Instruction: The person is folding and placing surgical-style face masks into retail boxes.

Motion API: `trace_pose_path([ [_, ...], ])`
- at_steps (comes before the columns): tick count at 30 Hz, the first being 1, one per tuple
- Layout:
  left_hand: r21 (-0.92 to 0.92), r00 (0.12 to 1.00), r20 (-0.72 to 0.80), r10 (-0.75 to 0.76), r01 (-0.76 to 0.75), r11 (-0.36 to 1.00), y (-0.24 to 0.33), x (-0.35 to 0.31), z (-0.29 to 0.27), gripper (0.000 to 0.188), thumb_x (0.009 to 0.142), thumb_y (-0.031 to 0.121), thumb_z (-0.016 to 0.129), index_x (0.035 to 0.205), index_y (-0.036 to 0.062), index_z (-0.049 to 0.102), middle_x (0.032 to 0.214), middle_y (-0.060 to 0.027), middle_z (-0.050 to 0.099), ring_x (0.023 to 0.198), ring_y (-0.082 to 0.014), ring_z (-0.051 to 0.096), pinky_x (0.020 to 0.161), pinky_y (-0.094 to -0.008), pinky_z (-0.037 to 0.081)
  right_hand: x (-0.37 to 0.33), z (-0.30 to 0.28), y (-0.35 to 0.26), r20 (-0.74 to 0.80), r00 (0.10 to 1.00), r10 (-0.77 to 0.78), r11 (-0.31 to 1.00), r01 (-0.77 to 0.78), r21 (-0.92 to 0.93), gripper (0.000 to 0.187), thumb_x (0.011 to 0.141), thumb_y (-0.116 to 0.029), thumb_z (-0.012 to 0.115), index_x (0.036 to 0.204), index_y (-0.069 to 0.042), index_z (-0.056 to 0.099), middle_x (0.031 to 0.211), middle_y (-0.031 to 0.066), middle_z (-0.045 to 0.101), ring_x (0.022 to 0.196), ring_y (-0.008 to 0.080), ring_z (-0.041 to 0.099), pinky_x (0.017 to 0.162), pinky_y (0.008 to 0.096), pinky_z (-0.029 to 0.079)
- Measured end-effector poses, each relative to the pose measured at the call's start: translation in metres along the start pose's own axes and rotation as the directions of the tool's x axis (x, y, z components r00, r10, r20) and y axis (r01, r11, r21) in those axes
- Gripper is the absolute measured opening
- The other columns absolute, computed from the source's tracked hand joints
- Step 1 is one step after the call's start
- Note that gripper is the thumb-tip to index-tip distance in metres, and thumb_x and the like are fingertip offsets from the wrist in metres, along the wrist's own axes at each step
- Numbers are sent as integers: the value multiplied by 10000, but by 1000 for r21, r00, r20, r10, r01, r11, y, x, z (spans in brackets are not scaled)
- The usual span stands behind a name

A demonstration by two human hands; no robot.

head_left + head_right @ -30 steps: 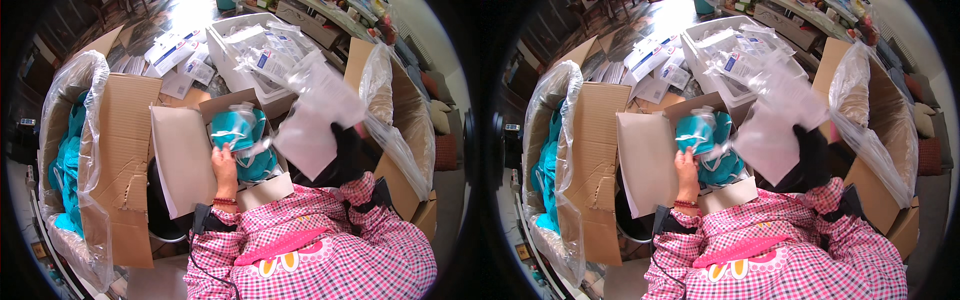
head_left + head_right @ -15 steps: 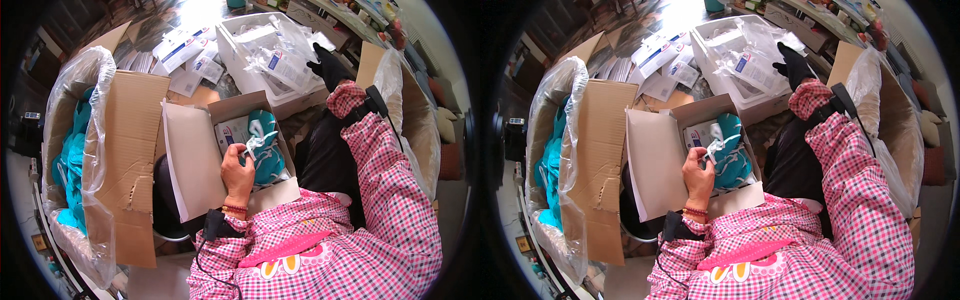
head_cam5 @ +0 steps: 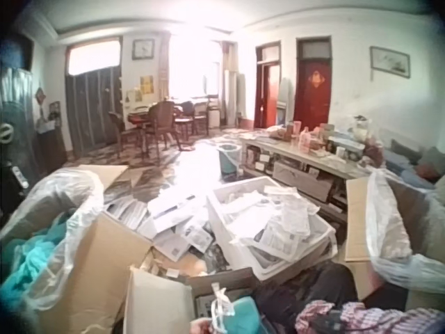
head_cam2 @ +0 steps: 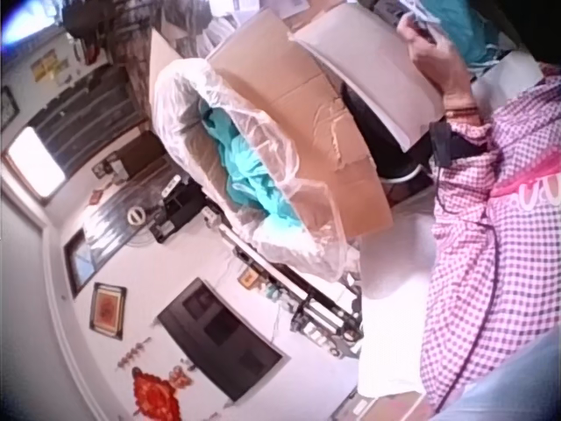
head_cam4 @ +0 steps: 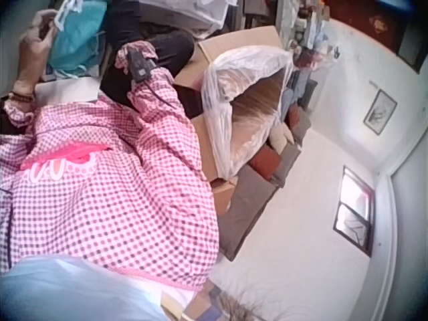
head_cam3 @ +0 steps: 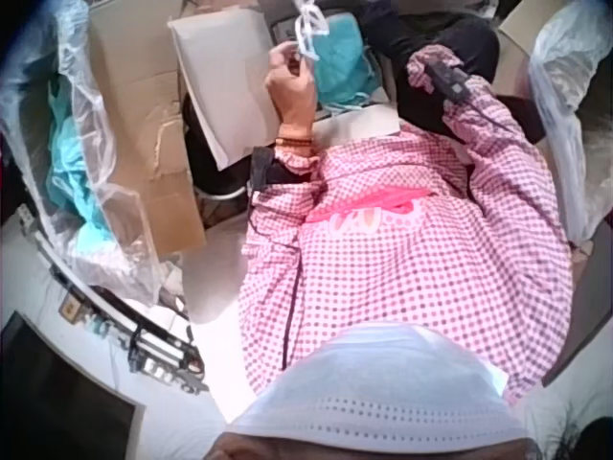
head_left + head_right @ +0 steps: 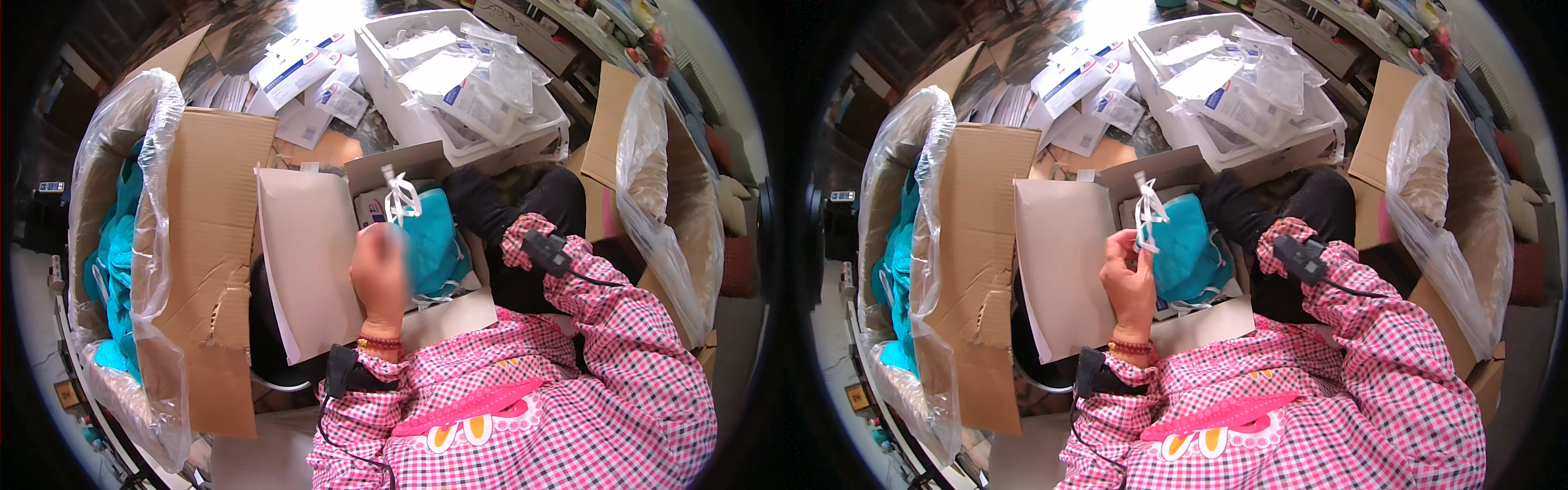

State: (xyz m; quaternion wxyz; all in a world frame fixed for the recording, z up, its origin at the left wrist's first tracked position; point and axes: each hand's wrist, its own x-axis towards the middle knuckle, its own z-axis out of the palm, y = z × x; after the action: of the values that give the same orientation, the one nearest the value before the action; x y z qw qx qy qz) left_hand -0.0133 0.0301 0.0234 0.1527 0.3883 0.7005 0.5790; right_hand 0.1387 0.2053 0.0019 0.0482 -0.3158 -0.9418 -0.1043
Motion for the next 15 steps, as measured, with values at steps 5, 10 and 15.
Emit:
trace_pose_path([
  [5,132,989,118,-94,78,988,-20,-1,4,144,966,116,572,1044,11,634,772,-80,656,681,-166,617,621,-328,478,4,-29,17,37,899,437,731,-378,568,283,910,-213,585,1153,-90,661,1033,168,690,918,334,680,824,396,531],
  [10,-444,778,365,-511,628,640,-46,-4,10,133,1005,131,513,1083,62,597,911,-6,660,769,-113,648,680,-281,548,-25,-39,39,213,847,487,147,-320,936,269,954,-219,584,1132,-35,665,1000,160,688,891,318,680,778,409,543],
  [15,-529,673,533,-512,738,419,-46,-10,16,177,1007,122,493,1171,95,554,1004,-12,624,880,-127,639,727,-299,589,-66,-75,-26,327,919,222,-480,-189,857,274,931,-192,627,1133,-8,653,1013,162,679,904,307,677,779,401,544],
])
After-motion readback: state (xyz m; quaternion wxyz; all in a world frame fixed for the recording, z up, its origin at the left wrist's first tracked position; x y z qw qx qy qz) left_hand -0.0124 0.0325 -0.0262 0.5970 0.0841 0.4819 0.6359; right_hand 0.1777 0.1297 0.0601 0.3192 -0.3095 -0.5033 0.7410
